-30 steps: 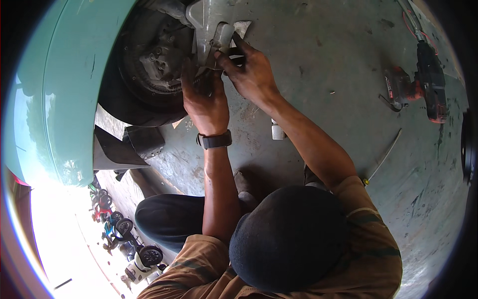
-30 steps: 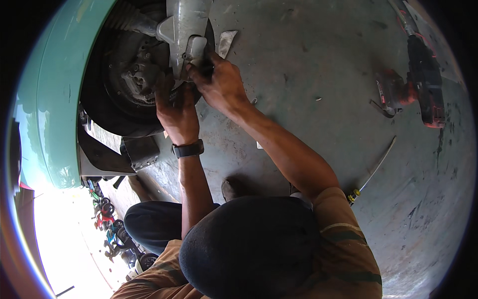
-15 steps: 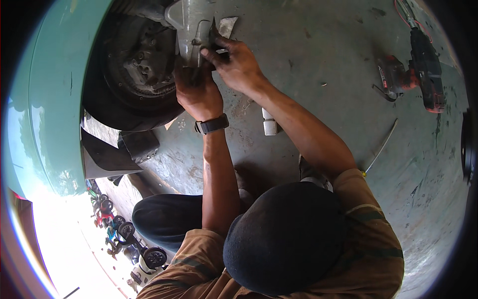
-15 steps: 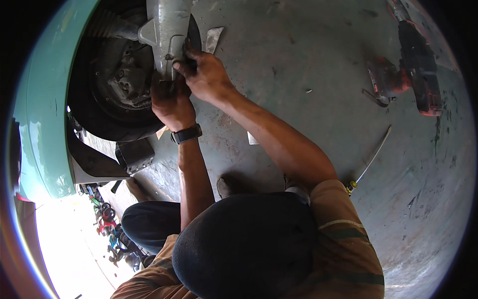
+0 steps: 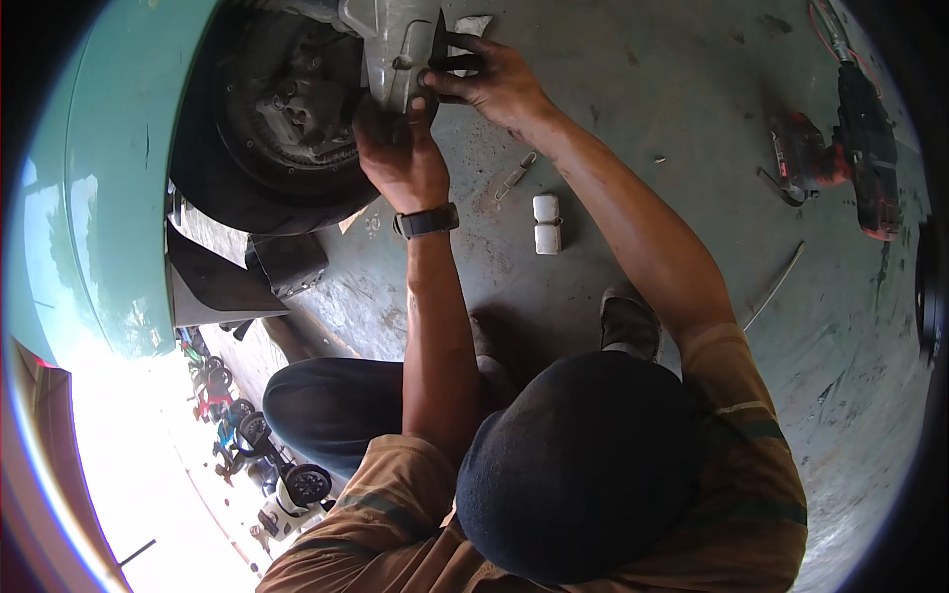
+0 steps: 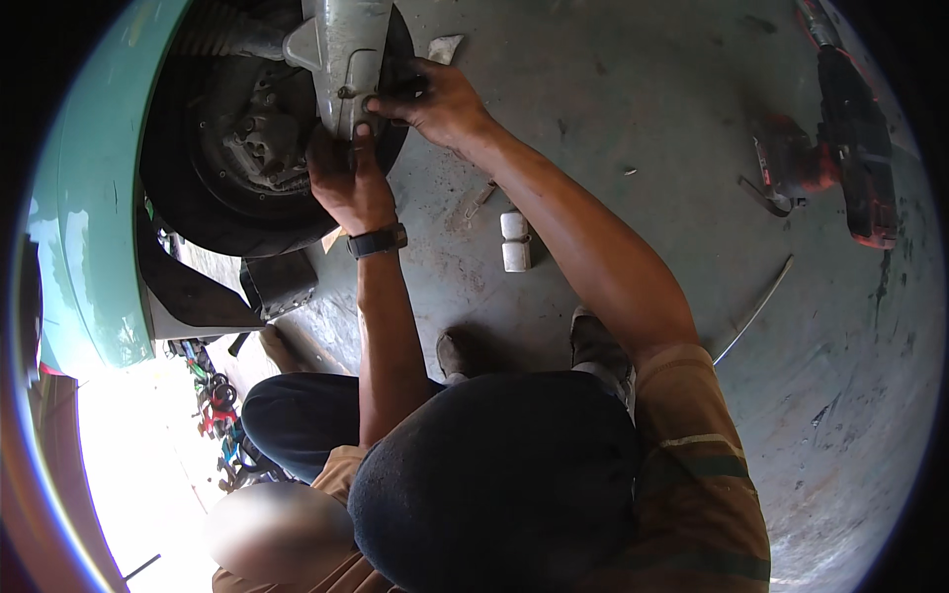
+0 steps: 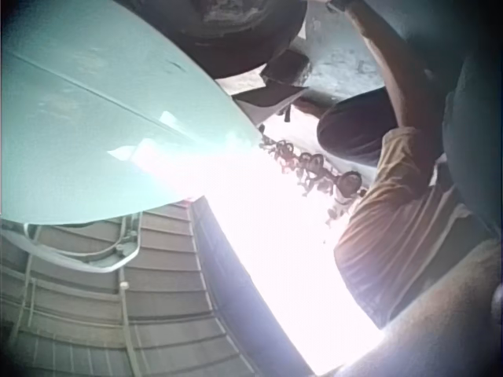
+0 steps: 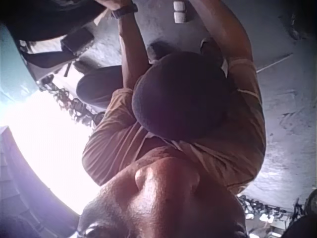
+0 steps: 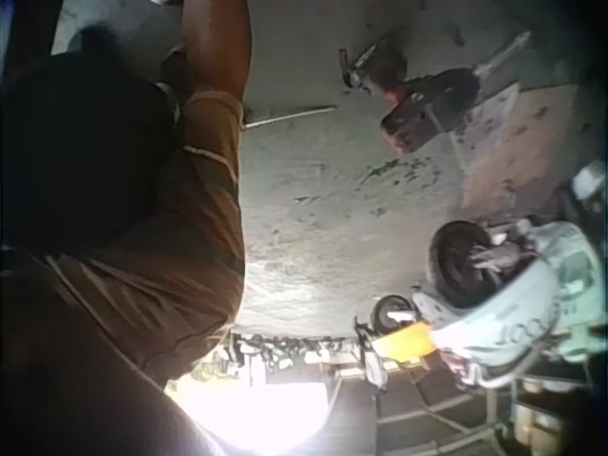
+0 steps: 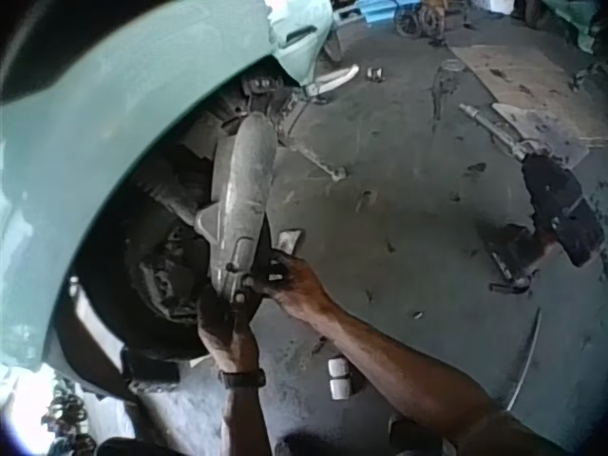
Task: The person removes a brake caliper from a scooter wheel and uses a screwdriver to pry out the old brake pads. They then place new brake pads into the caliper, mount the caliper back onto the wheel hub, and tighten the mounting bolts using a power drill.
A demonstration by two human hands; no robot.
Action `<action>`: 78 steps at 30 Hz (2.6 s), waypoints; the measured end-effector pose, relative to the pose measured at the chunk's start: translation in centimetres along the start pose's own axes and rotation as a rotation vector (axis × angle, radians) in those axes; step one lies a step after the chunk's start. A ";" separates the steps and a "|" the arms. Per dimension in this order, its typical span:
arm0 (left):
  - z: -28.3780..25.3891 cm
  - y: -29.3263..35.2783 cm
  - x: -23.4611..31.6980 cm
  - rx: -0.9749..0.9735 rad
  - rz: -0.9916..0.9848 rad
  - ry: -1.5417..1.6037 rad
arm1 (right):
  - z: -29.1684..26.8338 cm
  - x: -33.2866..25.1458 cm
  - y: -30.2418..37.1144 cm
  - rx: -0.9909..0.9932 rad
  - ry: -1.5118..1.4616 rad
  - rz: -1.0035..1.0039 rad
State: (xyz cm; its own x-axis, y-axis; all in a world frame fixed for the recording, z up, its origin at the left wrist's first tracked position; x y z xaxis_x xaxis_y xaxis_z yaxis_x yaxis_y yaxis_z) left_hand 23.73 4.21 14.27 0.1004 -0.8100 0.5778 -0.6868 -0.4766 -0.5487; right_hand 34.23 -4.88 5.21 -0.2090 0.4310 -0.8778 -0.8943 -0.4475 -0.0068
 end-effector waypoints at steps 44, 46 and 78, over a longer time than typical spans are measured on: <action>-0.5 1.6 2.9 0.039 0.022 -0.103 | -3.0 0.4 -1.2 0.069 -0.144 0.111; -1.9 2.8 2.9 -0.056 0.033 -0.110 | -4.7 1.4 -0.1 0.158 -0.163 0.249; -18.6 -2.3 -39.8 -0.737 -0.481 -0.319 | -3.0 -1.8 12.4 -0.148 1.389 0.190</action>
State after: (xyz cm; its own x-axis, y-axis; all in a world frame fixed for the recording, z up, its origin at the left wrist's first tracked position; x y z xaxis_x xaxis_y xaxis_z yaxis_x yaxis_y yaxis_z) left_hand 7.93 43.92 3.83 0.6101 -0.6894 0.3905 -0.7923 -0.5361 0.2913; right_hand 24.70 -13.52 5.28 0.3128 -0.7189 -0.6207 -0.8293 -0.5253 0.1906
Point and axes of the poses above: each hand's wrist, its own y-axis away from the middle knuckle, its own z-axis out of the palm, x = y × z, the point moved 7 cm from there along -y, towards the middle knuckle, and after that the axes turned 2 degrees about x, right-handed, at the moved point
